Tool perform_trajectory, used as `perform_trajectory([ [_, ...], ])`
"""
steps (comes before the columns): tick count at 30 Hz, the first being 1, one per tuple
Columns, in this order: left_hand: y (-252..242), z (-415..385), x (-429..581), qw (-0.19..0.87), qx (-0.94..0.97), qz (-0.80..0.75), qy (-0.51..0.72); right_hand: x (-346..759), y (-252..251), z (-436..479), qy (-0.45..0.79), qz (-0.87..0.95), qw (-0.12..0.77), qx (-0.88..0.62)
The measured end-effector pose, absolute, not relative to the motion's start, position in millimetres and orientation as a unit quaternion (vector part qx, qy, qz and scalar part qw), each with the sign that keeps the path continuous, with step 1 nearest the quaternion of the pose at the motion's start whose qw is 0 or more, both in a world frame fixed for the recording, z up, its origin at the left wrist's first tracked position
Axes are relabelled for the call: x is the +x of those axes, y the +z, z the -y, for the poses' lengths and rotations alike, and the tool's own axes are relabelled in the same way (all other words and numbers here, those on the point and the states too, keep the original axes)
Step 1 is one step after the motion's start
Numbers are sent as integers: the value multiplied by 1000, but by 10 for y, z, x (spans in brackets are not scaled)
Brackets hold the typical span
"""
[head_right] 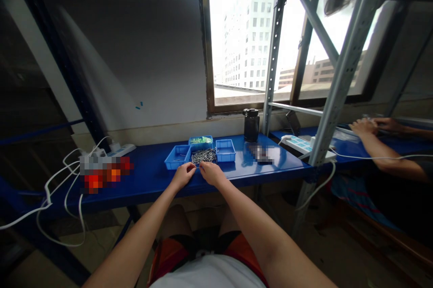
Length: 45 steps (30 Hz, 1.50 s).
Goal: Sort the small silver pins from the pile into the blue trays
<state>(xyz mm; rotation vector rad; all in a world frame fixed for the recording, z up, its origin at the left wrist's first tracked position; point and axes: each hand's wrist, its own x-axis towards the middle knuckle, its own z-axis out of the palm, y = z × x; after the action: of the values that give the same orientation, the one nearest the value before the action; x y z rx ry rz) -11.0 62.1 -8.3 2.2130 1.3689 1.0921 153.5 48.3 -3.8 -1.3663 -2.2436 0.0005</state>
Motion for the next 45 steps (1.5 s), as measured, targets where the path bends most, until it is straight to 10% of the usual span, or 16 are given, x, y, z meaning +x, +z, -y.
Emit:
perform_trajectory([
  [45, -87, -489, -35, 46, 765, -522, 376, 1503, -18, -418, -19, 814, 245, -526],
])
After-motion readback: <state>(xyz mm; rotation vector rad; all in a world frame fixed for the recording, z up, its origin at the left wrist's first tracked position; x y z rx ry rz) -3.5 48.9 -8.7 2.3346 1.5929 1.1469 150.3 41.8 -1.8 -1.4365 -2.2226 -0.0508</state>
